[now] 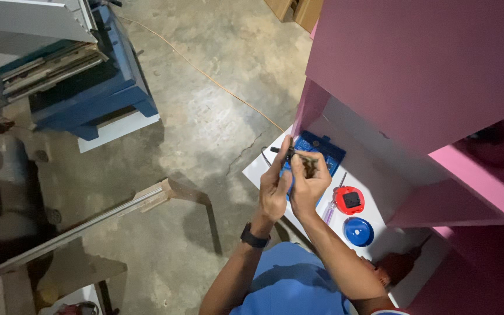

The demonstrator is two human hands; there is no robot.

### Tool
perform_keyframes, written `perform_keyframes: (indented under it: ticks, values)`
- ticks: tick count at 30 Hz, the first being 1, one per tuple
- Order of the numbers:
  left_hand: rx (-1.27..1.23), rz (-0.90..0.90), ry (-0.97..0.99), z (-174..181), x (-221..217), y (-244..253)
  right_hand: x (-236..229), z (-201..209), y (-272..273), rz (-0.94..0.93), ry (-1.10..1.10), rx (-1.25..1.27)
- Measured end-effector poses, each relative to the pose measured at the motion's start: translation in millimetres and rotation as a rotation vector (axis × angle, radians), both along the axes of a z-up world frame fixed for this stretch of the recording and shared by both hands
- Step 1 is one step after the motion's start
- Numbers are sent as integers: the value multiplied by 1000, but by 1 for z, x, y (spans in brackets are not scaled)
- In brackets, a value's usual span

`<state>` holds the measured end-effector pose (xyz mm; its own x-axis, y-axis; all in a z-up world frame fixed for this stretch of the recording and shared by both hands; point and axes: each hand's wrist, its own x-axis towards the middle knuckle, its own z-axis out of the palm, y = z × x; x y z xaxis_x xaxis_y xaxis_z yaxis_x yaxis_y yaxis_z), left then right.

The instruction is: The person assembles a blue circular electrical component by inserting a black connector and securing it with a screwdriver. They then attach a blue hole saw blade to a power drill.

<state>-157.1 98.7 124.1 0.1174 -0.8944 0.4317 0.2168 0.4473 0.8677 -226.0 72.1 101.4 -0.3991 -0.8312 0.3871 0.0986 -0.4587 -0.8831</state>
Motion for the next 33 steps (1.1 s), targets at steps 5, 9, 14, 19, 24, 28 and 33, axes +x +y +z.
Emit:
perform_keyframes:
  ticks: [5,9,14,19,24,28,33]
  values:
    - [-38,-3,135,1,-3,-3,6,2,1,48,-107,61]
    - [-59,-68,332,-20,-3,-11,2,1,-1,12,22,15]
    - [-46,-141,434,-21,2,-10,-2,-3,-5,87,3,31]
    - [-15,-129,398,-21,7,-12,0,-2,-7,187,-184,141]
    - [33,-124,497,-26,14,-14,-27,10,-20,302,296,48]
    - [80,-121,501,-29,10,-12,-43,38,-16,207,593,-63]
    - [45,-15,170,0,3,-4,-50,26,-8,63,844,-38]
